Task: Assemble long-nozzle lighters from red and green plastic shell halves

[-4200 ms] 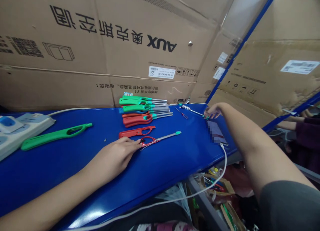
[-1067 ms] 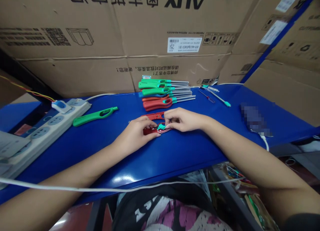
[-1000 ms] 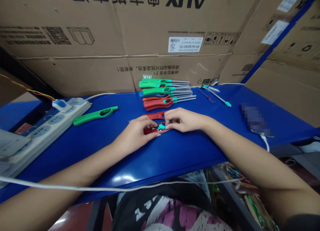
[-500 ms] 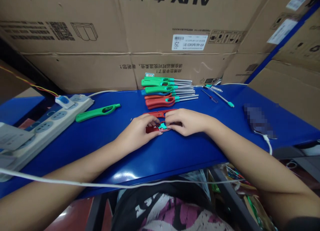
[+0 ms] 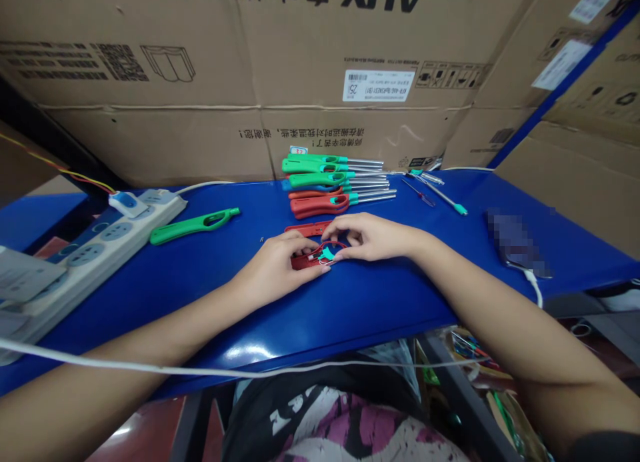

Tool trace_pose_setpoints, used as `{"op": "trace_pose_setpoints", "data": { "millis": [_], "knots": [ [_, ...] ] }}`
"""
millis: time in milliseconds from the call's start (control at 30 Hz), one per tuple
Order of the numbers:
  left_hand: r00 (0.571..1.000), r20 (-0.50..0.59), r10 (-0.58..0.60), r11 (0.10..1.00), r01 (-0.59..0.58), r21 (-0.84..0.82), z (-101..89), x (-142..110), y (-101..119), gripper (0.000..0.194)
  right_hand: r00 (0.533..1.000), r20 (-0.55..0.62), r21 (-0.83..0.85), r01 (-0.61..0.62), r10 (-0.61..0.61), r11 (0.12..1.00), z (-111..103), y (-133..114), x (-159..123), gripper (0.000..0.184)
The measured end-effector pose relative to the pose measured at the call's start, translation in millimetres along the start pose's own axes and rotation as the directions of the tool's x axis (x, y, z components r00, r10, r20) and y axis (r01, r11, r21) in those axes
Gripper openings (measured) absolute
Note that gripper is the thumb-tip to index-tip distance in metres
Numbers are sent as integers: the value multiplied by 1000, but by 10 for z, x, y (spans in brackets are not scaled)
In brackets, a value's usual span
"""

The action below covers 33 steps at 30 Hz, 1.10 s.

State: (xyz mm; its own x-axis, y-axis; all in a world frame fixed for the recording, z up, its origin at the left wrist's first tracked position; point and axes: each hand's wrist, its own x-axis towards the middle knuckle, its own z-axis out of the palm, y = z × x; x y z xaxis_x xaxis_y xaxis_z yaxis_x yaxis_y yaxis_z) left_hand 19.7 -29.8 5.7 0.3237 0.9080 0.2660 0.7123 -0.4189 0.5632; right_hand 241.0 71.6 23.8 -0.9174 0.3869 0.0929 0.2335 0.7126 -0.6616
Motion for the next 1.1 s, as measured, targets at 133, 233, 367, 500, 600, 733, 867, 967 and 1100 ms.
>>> {"op": "trace_pose_setpoints", "data": {
  "millis": [133, 233, 367, 500, 600, 733, 867, 967, 1100],
  "knots": [
    [1000, 3, 9, 1000, -9, -15, 17, 6, 15, 29, 999, 7, -83, 44, -44, 996, 23, -39, 9, 22],
    [999, -16, 28, 999, -28, -16, 41, 6, 7, 27, 995, 2, -154, 102, -103, 983, 51, -56, 26, 15],
    [999, -44, 25, 1000, -26, -11, 63, 2, -10, 21, 992, 1, -180, 122, -124, 976, 68, -57, 35, 12],
    [998, -46, 37, 999, -38, -26, 60, 10, -7, 20, 992, 17, -199, 129, -128, 971, 60, -67, 35, 9],
    [999, -21, 41, 999, -41, -18, 39, 18, -3, 22, 990, 40, -201, 143, -138, 969, 56, -84, 37, 7],
    [999, 37, 30, 999, -31, 34, 1, 14, -9, 23, 990, 41, -194, 142, -136, 971, 59, -102, 38, 8],
    [999, 26, 38, 996, -40, 85, -25, -3, -14, 25, 992, 29, -207, 125, -122, 970, 43, -101, 29, 7],
    [999, 11, 52, 994, -53, 98, -35, -8, -20, 24, 994, 13, -230, 110, -110, 967, 21, -93, 25, 5],
    [997, 9, 71, 992, -71, 103, -39, -4, -29, 24, 995, 4, -244, 96, -98, 965, 12, -95, 27, 7]
  ]
}}
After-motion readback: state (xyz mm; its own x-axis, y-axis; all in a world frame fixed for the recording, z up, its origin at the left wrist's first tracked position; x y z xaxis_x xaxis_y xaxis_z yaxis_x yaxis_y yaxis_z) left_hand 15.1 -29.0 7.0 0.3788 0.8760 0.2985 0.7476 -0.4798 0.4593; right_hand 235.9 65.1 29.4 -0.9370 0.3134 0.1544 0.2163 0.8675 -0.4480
